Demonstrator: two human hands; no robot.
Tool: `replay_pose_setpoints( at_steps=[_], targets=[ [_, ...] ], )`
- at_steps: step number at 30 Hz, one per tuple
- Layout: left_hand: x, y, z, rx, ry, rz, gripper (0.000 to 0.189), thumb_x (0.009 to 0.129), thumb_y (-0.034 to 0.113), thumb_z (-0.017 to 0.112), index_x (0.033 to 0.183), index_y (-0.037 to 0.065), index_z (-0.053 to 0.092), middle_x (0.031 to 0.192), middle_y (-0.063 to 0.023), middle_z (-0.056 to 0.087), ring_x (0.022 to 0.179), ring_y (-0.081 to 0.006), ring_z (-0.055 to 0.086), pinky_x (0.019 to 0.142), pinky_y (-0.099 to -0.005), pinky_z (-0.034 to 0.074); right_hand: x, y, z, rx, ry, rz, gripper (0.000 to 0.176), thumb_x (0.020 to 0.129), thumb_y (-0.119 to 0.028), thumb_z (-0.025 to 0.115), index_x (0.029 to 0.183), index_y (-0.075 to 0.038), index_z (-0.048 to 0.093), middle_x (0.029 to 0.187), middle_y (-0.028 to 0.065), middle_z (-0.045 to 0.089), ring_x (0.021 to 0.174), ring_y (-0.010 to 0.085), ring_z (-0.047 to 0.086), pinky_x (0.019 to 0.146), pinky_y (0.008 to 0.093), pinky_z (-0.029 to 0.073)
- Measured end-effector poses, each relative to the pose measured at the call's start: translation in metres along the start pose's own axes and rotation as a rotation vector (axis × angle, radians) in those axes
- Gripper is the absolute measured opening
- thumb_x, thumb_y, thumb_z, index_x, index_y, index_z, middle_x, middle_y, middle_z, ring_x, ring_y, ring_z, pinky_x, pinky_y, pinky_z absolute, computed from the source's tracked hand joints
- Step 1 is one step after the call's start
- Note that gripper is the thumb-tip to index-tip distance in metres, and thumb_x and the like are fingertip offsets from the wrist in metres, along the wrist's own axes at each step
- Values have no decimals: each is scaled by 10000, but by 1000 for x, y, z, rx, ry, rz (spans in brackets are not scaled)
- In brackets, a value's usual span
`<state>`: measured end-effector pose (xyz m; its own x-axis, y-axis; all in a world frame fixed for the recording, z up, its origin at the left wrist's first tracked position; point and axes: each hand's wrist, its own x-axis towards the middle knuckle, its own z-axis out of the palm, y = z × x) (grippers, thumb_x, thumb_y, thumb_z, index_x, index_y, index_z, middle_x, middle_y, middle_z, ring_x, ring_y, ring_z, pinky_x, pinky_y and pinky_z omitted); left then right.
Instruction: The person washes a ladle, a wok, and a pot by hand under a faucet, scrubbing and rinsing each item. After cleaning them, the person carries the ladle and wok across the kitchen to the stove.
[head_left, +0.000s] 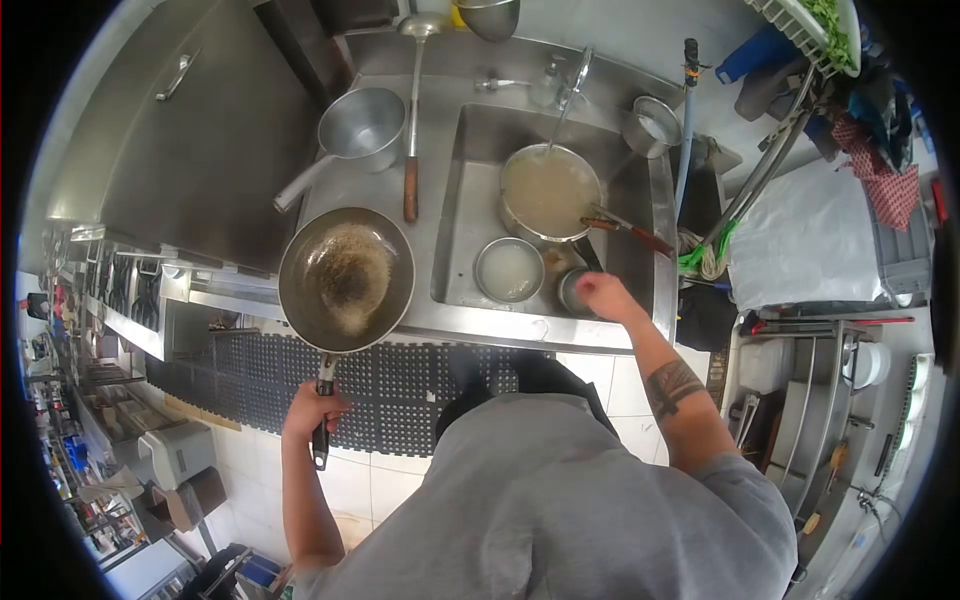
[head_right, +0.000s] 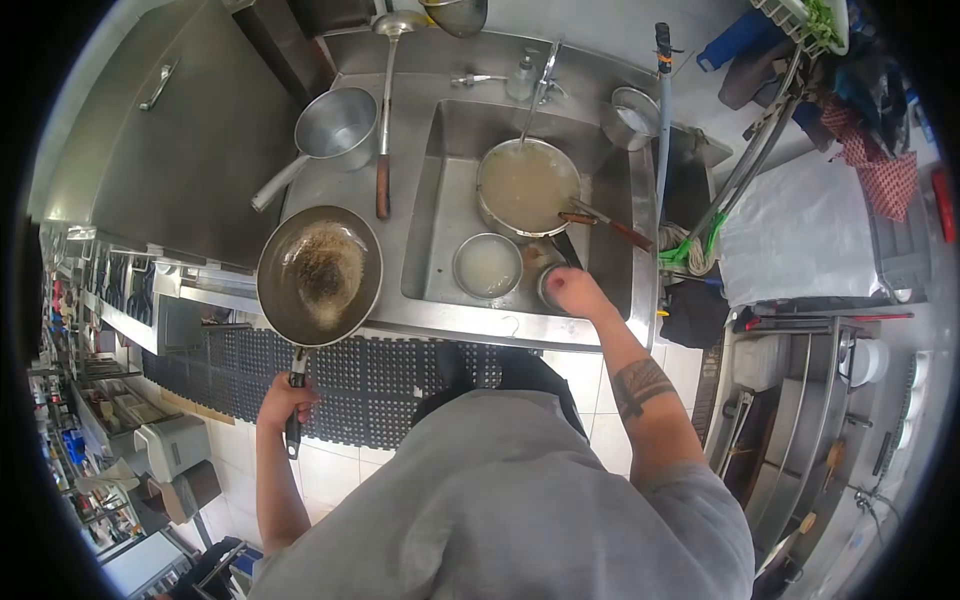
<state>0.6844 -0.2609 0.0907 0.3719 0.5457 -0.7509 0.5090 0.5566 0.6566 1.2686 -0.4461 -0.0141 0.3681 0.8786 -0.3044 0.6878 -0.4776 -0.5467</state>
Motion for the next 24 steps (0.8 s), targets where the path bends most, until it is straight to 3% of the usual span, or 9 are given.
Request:
replay_pose_setpoints(
  at_steps=[4, 6, 7, 9, 11, 12, 15, 19, 24],
  targets=[
    [5, 13, 3, 273, 133, -30, 116, 805, 58, 752, 817, 0, 653, 613, -61, 615, 516, -167, 613, 494, -311, 491, 53, 24, -27, -76, 43, 19, 182, 895, -175, 652, 1025, -88, 745, 1008, 180, 741, 975, 370, 707, 880, 454, 561],
    [6, 17, 7, 234, 205, -7, 123, 821, 75, 748, 837, -5, 657, 618, -57, 617, 545, -160, 623, 515, -314, 497, 88, 65, -38, -262, 282, -166, 169, 878, -186, 627, 943, -85, 746, 949, 192, 740, 972, 374, 710, 912, 477, 561],
    [4, 17, 4, 194, 271, 26, 133, 837, 92, 743, 857, -10, 660, 623, -53, 619, 573, -153, 633, 536, -316, 502, 100, 77, -45, -305, 189, 37, 184, 866, -172, 631, 983, -83, 741, 1054, 197, 722, 1090, 385, 673, 957, 483, 545],
    [2, 17, 3, 411, 360, 42, 172, 845, 96, 728, 942, -29, 662, 633, -96, 643, 598, -241, 663, 592, -366, 526, 114, 84, -60, -495, 222, 78, 291, 866, -176, 639, 1139, -103, 706, 1233, 192, 662, 1220, 404, 610, 983, 497, 540],
    [-5, 42, 24, 976, 504, 66, 257, 839, 91, 723, 1051, -37, 655, 803, -176, 691, 744, -358, 696, 722, -429, 549, 125, 101, -56, -574, 142, 10, 341, 874, -182, 636, 1207, -117, 672, 1304, 187, 626, 1245, 408, 596, 981, 510, 543],
    [-2, 35, 35, 1118, 752, 178, 283, 850, 92, 720, 1098, -29, 658, 1019, -232, 679, 951, -420, 674, 838, -467, 535, 134, 109, -55, -663, 74, -23, 396, 883, -187, 633, 1275, -131, 639, 1374, 182, 589, 1269, 412, 582, 979, 523, 545],
    [-1, 100, 109, 885, 867, 389, 268, 876, 93, 716, 1113, -18, 661, 1123, -219, 652, 1060, -394, 647, 904, -465, 517, 154, 107, -53, -626, -120, 118, 450, 892, -190, 628, 1338, -135, 599, 1395, 165, 577, 1251, 395, 602, 969, 513, 555],
    [33, 135, 200, 720, 537, 536, 245, 902, 100, 721, 1133, 33, 673, 1125, -189, 682, 1015, -390, 689, 879, -469, 549, 181, 121, -50, -312, -381, -5, 394, 865, -182, 613, 1240, -79, 676, 1291, 241, 654, 1180, 422, 636, 996, 470, 544],
    [96, 159, 284, 898, 143, 541, 247, 898, 158, 721, 1106, 26, 703, 1113, -193, 703, 1009, -361, 702, 866, -422, 557, 169, 107, -42, -454, -386, -71, 365, 859, -241, 604, 1128, -36, 740, 1189, 240, 703, 1138, 400, 663, 995, 471, 534]
  ],
)
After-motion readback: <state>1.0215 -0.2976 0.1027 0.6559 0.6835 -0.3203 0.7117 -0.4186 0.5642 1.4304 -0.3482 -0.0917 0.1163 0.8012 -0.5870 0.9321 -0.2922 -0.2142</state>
